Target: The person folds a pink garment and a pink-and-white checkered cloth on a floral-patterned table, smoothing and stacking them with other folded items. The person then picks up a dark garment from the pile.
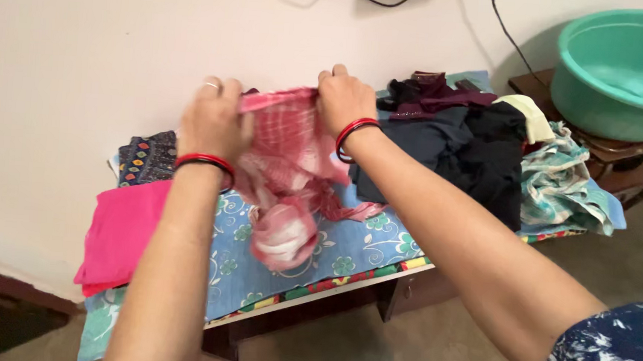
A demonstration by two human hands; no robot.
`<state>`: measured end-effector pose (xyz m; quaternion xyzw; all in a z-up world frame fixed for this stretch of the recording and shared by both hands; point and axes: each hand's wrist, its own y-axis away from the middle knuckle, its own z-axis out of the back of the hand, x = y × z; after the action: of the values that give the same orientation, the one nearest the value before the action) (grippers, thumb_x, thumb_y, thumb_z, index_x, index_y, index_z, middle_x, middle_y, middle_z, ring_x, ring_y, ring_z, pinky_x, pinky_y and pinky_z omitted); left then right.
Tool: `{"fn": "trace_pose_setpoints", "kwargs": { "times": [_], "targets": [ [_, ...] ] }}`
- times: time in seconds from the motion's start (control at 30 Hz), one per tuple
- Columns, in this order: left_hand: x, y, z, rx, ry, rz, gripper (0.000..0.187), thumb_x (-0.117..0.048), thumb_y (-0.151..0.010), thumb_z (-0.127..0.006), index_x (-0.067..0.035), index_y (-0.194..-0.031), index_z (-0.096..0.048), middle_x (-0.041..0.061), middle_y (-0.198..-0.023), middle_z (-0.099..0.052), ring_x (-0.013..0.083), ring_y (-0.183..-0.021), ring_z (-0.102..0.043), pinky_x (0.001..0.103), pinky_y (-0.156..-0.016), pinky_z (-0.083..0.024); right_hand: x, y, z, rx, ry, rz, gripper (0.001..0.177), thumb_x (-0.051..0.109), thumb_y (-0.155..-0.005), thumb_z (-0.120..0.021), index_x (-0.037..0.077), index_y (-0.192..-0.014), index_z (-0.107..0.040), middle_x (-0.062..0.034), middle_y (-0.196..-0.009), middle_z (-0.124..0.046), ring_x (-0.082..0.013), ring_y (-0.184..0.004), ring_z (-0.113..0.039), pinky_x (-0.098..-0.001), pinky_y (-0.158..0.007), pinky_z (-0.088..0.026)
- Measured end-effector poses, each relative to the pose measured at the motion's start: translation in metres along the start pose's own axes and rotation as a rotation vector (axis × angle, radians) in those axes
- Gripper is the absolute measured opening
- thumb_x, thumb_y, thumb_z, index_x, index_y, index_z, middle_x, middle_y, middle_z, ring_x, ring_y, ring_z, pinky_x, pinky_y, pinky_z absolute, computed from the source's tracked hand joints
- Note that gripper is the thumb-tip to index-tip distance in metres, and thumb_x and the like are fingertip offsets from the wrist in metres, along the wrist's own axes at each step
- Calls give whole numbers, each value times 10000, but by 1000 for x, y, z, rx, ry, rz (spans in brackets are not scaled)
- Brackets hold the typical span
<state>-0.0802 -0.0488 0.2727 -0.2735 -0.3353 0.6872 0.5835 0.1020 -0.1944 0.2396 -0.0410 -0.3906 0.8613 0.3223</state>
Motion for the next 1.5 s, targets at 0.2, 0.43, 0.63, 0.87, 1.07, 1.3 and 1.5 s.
{"fn": "trace_pose_setpoints", "kwargs": {
  "times": [0.2, 0.43, 0.63, 0.87, 1.07, 1.3, 1.5],
  "targets": [
    [41, 2, 29, -232, -218, 83, 110, -135, -847, -695, -46, -898, -656, 181, -962, -631, 406, -886, -636, 539, -769, -511, 22, -12, 22, -76, -240, -101, 137, 125, -816, -627, 43, -892, -708, -203, -962, -697, -421, -879, -686, -540, -749, -538],
    [63, -3, -16, -196, 545, 670, 215, -18, -826, -526, -60, -810, -737, 114, -794, -748, 197, -780, -723, 330, -757, -564, 36, -25, -23, 77, -448, -126, 200, 89, -818, -620, 43, -943, -770, -243, -990, -739, -386, -981, -727, -441, -915, -576],
    [57, 7, -44, 27, 577, 572, 136, -162, -771, -780, -41, -830, -769, 68, -707, -729, 121, -663, -695, 276, -647, -555, 30, -12, -60, 113, -487, 272, 739, 266, -618, -962, 23, -1260, -688, -425, -1248, -478, -498, -1043, -603, -473, -888, -547],
    [51, -2, -43, 261, 506, 349, 157, -198, -759, -779, -157, -899, -838, 57, -754, -752, 145, -687, -710, 301, -678, -556, 25, -11, -51, 678, -998, 154, 367, 115, -799, -736, 24, -1155, -737, -59, -833, -723, -99, -739, -638, -292, -689, -540],
    [55, -7, -22, 193, 394, 505, 159, -286, -787, -812, -182, -906, -819, 50, -788, -753, 180, -730, -725, 356, -681, -567, 8, -2, -49, 562, -710, 149, 177, 147, -800, -713, 35, -915, -786, -50, -757, -738, -132, -680, -676, -313, -653, -541],
    [81, 18, -54, 254, 142, 203, 175, -195, -783, -744, -150, -934, -820, 138, -953, -759, 332, -863, -725, 463, -756, -575, 4, -6, -41, 253, -230, -71, 204, 101, -793, -675, 124, -943, -811, -193, -924, -739, -392, -877, -710, -483, -772, -567],
    [134, 44, -73, 287, -192, 318, 162, -114, -833, -688, -50, -943, -787, 234, -1011, -727, 431, -913, -705, 519, -783, -575, -37, -14, -33, 82, -118, -198, 240, 36, -773, -654, 102, -945, -807, -234, -937, -717, -422, -897, -697, -501, -785, -564]
  ]
}}
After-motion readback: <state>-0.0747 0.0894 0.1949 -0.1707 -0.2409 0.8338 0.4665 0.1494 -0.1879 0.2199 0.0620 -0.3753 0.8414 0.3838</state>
